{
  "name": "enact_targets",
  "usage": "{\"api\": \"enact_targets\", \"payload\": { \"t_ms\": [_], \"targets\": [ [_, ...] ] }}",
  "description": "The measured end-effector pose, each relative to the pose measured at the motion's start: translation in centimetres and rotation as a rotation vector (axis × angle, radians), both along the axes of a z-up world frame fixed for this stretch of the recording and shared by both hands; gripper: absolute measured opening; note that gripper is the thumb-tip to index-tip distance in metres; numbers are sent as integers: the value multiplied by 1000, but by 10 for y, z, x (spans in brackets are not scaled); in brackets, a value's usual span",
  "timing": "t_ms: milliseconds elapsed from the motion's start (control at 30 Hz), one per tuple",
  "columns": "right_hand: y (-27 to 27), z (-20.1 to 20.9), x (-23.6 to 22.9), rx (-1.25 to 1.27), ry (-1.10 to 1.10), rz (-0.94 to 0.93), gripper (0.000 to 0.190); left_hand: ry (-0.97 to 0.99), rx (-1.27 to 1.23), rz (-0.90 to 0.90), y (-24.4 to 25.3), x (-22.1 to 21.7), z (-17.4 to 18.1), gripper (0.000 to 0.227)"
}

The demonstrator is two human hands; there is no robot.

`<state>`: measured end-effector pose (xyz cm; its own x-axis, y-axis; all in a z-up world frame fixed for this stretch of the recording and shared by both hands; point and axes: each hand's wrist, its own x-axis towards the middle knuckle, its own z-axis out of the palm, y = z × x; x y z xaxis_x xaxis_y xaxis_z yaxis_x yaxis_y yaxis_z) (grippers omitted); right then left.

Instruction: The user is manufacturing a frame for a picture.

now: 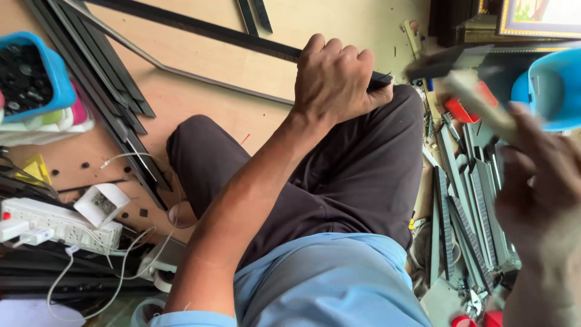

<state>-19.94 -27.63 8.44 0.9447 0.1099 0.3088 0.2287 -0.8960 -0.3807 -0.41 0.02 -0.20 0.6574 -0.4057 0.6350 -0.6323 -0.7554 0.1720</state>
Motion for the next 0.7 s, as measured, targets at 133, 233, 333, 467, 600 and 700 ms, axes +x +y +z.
{"api": "enact_targets", "payload": {
  "t_ms": [133, 233, 333, 467, 600, 700],
  "targets": [
    [23, 22, 11, 76, 99, -77, 35, -8, -10, 14, 1, -2, -3, 60],
    [60, 57, 37, -229, 246, -153, 44, -39, 6, 0, 1, 3, 3, 60],
    [71, 57, 40, -362, 305, -145, 45, -56, -23, -6, 3, -5, 1, 64],
    [74, 60, 45, -460, 143, -88, 34, -33, -28, -14, 1, -3, 1, 61],
    [66, 51, 39, -506, 61, -20, 30, 22, 9, -22, 0, 0, 0, 64],
    [58, 44, 24, -472, 53, 29, 30, -26, -27, -12, 1, -16, -6, 61]
  ]
}}
